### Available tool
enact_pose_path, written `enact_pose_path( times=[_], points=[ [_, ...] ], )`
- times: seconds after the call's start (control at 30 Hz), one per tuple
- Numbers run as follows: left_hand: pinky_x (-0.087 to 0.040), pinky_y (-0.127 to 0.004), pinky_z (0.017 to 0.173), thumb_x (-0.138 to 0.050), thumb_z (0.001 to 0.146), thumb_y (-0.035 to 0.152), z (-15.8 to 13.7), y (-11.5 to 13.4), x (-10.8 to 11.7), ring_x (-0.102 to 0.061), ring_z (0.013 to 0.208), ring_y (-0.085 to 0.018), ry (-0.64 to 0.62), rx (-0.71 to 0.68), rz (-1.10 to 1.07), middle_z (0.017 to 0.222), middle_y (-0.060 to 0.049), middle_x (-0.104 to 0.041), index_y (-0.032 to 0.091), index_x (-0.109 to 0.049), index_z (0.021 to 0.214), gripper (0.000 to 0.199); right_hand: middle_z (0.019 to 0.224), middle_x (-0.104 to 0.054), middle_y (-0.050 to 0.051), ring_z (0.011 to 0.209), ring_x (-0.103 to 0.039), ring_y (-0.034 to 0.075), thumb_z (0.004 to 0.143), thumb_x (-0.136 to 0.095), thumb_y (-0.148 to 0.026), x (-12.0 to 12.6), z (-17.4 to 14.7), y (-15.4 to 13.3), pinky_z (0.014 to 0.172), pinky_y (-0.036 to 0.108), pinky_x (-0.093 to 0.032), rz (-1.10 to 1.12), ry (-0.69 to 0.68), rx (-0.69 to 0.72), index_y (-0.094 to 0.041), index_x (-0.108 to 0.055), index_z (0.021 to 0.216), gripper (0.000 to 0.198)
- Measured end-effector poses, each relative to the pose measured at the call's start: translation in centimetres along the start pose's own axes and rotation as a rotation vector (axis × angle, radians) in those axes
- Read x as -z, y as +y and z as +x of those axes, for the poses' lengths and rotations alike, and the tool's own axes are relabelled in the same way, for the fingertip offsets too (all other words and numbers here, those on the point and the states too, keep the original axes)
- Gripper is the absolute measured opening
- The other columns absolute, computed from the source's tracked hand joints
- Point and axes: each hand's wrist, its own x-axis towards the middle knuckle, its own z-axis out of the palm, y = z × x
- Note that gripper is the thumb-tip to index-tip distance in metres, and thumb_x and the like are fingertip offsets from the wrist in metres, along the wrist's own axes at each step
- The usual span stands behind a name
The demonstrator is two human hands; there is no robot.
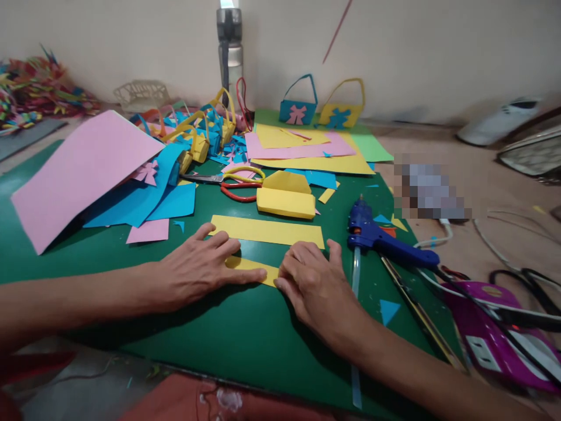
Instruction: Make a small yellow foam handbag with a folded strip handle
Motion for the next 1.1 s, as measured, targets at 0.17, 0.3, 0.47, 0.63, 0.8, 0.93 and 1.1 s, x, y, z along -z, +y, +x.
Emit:
enact_pose_path(
  times=[0.17,0.3,0.47,0.63,0.8,0.93,1.1],
  points=[
    [-0.030,-0.044,0.087,-0.048,0.088,0.019,0.7,0.6,0.8,-0.046,0.080,-0.021,-0.039,-0.061,0.051,0.090,-0.003,-0.049,0.046,-0.030,0.134,0.057,0.079,-0.058,0.003,0.082,-0.050,0.020,0.080,-0.058,-0.017,-0.2,-0.3,0.0,0.089,0.049,-0.025,-0.009,0.053,0.026,-0.019,-0.058,0.070,0.010],
    [-0.031,-0.043,0.084,-0.048,0.088,0.018,0.7,0.8,0.7,-0.046,0.080,-0.022,-0.019,-0.066,0.069,0.090,-0.004,-0.049,0.045,-0.033,0.133,0.055,0.079,-0.059,0.003,0.083,-0.050,0.020,0.080,-0.057,-0.017,-0.2,-0.3,0.0,0.089,0.050,-0.025,-0.014,0.063,0.038,-0.019,-0.057,0.070,0.011],
    [-0.033,-0.038,0.080,-0.048,0.089,0.022,-0.1,0.4,0.3,-0.046,0.079,-0.021,0.027,-0.022,0.024,0.088,-0.003,-0.049,0.044,-0.040,0.129,0.047,0.078,-0.059,0.003,0.081,-0.051,0.020,0.082,-0.053,-0.017,-0.3,-0.3,0.2,0.088,0.050,-0.027,-0.048,0.101,0.069,-0.019,-0.057,0.069,0.013],
    [-0.036,-0.038,0.079,-0.048,0.088,0.020,-2.0,-0.6,-0.3,-0.046,0.097,-0.025,0.088,0.059,0.007,0.108,-0.008,-0.049,0.042,-0.044,0.128,0.045,0.077,-0.058,0.003,0.080,-0.051,0.020,0.081,-0.054,-0.015,-0.2,-0.2,0.2,0.089,0.052,-0.025,-0.025,0.064,0.050,-0.019,-0.056,0.068,0.014],
    [-0.038,-0.042,0.083,-0.047,0.085,0.010,-4.2,-1.3,-0.8,-0.041,0.111,-0.029,0.076,0.130,0.034,0.123,-0.011,-0.045,0.040,-0.043,0.130,0.054,0.076,-0.057,0.002,0.078,-0.050,0.019,0.081,-0.054,-0.015,-0.3,-0.1,0.2,0.089,0.051,-0.024,-0.024,0.078,0.070,-0.019,-0.055,0.067,0.015],
    [-0.038,-0.043,0.086,-0.045,0.078,0.000,-6.0,-1.9,-1.2,-0.044,0.112,-0.029,0.064,0.192,0.028,0.122,-0.009,-0.048,0.038,-0.047,0.128,0.062,0.077,-0.057,0.002,0.080,-0.051,0.020,0.081,-0.054,-0.016,-0.5,-0.2,0.4,0.088,0.049,-0.024,-0.054,0.099,0.096,-0.019,-0.055,0.067,0.014],
    [-0.039,-0.041,0.085,-0.040,0.081,0.003,-6.2,-0.9,-0.7,-0.049,0.104,-0.026,0.255,0.215,0.102,0.111,-0.011,-0.056,0.023,-0.058,0.112,0.041,0.080,-0.056,0.002,0.084,-0.051,0.021,0.081,-0.055,-0.017,-0.3,-0.2,0.5,0.083,0.045,-0.026,-0.007,0.080,0.083,-0.020,-0.056,0.070,0.012]
  ],
)
